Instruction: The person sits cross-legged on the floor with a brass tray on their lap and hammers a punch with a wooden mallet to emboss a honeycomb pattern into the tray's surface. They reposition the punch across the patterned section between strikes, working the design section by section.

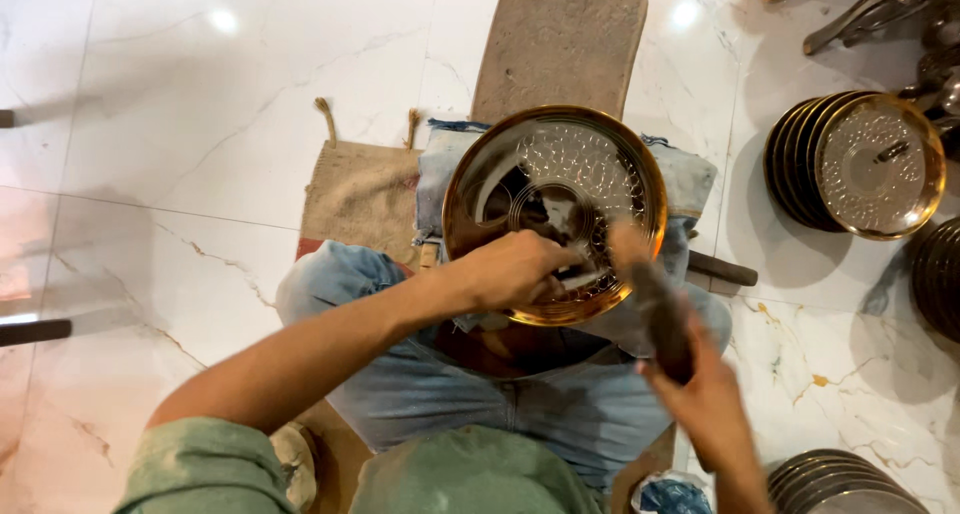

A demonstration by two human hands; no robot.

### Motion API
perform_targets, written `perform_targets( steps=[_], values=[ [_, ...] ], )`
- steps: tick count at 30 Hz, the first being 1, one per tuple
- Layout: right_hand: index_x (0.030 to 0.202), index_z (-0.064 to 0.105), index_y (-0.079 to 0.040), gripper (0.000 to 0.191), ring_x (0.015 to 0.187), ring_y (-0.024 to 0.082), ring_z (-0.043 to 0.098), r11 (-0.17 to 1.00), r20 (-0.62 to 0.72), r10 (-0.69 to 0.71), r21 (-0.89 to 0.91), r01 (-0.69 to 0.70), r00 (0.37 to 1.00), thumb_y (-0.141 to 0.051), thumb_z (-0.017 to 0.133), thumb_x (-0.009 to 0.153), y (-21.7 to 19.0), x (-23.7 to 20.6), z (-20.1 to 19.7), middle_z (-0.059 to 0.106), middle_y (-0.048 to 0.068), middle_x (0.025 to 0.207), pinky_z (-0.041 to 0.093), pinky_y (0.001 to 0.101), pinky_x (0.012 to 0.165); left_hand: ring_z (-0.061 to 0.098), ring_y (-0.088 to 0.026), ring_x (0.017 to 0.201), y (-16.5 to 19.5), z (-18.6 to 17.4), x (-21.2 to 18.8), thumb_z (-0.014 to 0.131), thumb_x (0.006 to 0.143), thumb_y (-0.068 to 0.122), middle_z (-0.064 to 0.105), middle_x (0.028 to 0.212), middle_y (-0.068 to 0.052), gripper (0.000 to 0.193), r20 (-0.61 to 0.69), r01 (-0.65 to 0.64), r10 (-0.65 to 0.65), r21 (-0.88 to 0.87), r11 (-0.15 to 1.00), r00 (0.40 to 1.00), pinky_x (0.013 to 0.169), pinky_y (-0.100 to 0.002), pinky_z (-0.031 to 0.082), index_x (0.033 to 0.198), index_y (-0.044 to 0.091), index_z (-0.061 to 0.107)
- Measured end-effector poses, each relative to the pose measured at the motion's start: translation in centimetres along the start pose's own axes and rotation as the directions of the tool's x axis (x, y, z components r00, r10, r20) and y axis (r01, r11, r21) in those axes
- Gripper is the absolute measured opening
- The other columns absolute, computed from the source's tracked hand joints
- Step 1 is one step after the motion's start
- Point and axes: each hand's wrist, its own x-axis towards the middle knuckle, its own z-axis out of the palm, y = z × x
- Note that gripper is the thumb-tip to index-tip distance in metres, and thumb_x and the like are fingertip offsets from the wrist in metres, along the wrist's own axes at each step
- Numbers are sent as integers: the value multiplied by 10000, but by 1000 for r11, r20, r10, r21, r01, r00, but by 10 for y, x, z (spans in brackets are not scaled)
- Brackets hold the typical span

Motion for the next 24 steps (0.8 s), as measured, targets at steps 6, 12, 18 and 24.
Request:
perform_targets(
  steps=[6, 12, 18, 24],
  values=[
    [1618, 256, -384, 993, 911, 318, 745, 916, 287, -36, -373, 146, 957, -272, 796, 793, -85, 62, -67, 733, 134, 1077, 580, 457, 812, 685, -433, 1016, 12, 13, -23, 721, 927, 155, 722, 1043, -226, 289, -340, 240, -242, -47, 970, 909, 850, -502, 530, 1181, 32, 663],
    [1608, 260, -486, 894, 789, 338, 727, 739, 361, -109, -594, 318, 926, -274, 713, 868, -143, 67, -83, 695, 96, 951, 583, 499, 744, 716, -401, 964, 23, 28, -36, 729, 854, 97, 716, 1065, -217, 345, -629, 194, -309, -247, 949, 714, 798, -452, 564, 1183, 28, 650],
    [1630, 256, -346, 926, 802, 340, 743, 882, 159, -157, -420, 211, 975, -291, 766, 859, -122, 42, -62, 672, 141, 1010, 607, 477, 720, 744, -206, 797, 18, 33, -38, 715, 940, 61, 741, 931, -128, 306, -711, 114, -390, -404, 907, 584, 710, -324, 583, 1216, 8, 591],
    [1639, 306, -147, 954, 985, 381, 732, 963, -368, -270, -130, 238, 890, -193, 842, 852, -69, 40, 24, 705, 241, 1151, 590, 487, 829, 723, -114, 875, 13, 33, -25, 712, 1002, 34, 737, 975, -104, 188, -853, -71, -244, -310, 948, 461, 774, -273, 591, 1131, -6, 582]
  ],
)
